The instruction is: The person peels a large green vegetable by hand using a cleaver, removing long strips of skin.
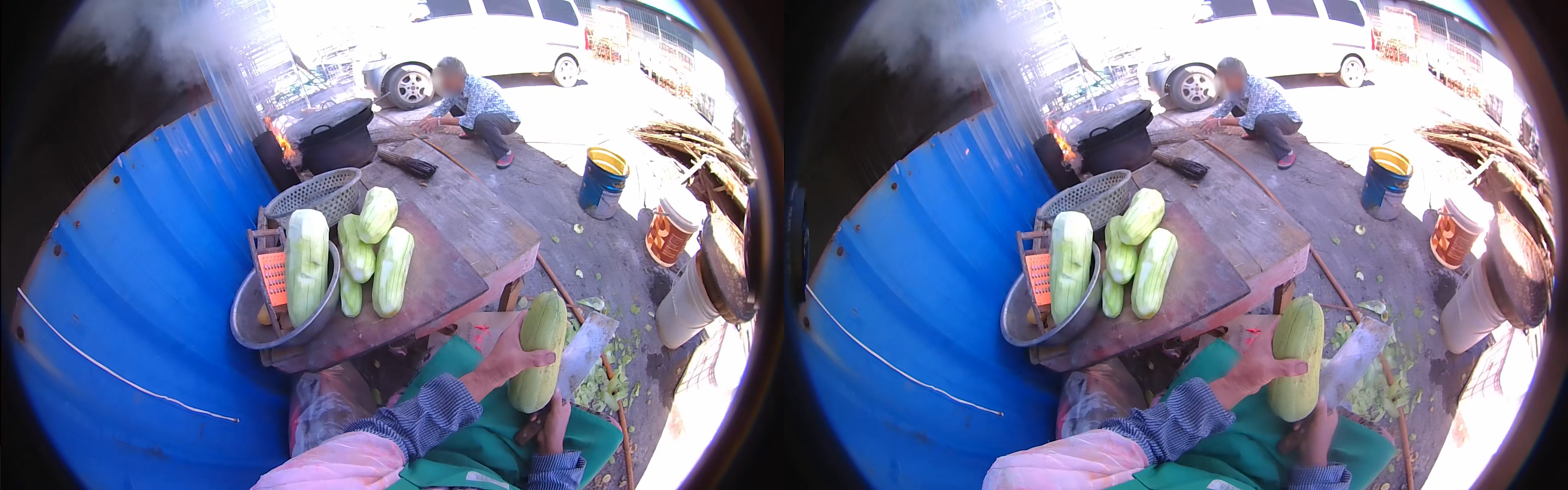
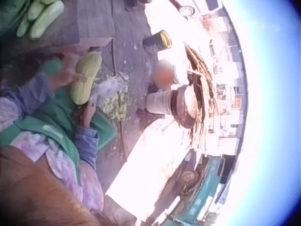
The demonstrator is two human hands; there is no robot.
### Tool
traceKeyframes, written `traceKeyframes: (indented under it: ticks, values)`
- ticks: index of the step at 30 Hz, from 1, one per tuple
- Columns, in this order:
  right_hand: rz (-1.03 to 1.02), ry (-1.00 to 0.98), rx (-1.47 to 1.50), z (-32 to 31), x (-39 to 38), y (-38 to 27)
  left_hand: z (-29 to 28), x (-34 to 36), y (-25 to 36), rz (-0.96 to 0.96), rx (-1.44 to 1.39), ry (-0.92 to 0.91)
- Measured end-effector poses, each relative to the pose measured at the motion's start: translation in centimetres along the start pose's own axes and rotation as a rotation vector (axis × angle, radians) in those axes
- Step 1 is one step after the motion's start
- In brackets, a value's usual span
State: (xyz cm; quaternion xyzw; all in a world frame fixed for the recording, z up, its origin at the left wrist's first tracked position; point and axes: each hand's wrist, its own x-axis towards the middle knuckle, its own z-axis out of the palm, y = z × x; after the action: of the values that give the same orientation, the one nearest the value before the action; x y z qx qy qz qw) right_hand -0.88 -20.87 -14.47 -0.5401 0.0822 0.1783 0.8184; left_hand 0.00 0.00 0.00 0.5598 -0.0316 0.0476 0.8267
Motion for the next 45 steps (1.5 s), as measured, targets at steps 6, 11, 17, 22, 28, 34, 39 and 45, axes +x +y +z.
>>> traceKeyframes:
  ticks: [6,11,17,22,28,34,39,45]
  values:
    - [0.007,0.153,-0.121,1.1,0.4,-0.7,-1.0,-0.6,-0.8,0.037,-0.080,0.081]
    - [-0.025,0.242,-0.173,-1.9,1.0,-0.1,-2.2,-0.7,-0.3,0.048,-0.035,0.142]
    - [-0.530,0.247,-0.267,-0.8,0.0,-3.9,-4.5,0.2,-1.2,0.110,0.036,0.172]
    - [-0.440,0.227,-0.168,-2.3,1.4,-7.5,-5.3,2.0,-0.5,0.143,0.111,0.169]
    - [-0.304,0.291,-0.230,-1.1,1.3,-8.7,-4.9,5.1,-2.1,0.112,0.267,0.083]
    - [-0.681,0.122,-1.023,2.0,0.7,-11.7,-6.4,4.7,-6.7,0.045,0.334,0.006]
    - [-0.949,-0.115,-1.328,4.4,0.1,-14.9,-7.4,4.8,-10.7,-0.236,-0.576,0.070]
    - [-0.986,-0.087,-1.495,5.1,0.1,-13.5,-8.2,5.1,-12.4,-0.156,-0.510,-0.171]
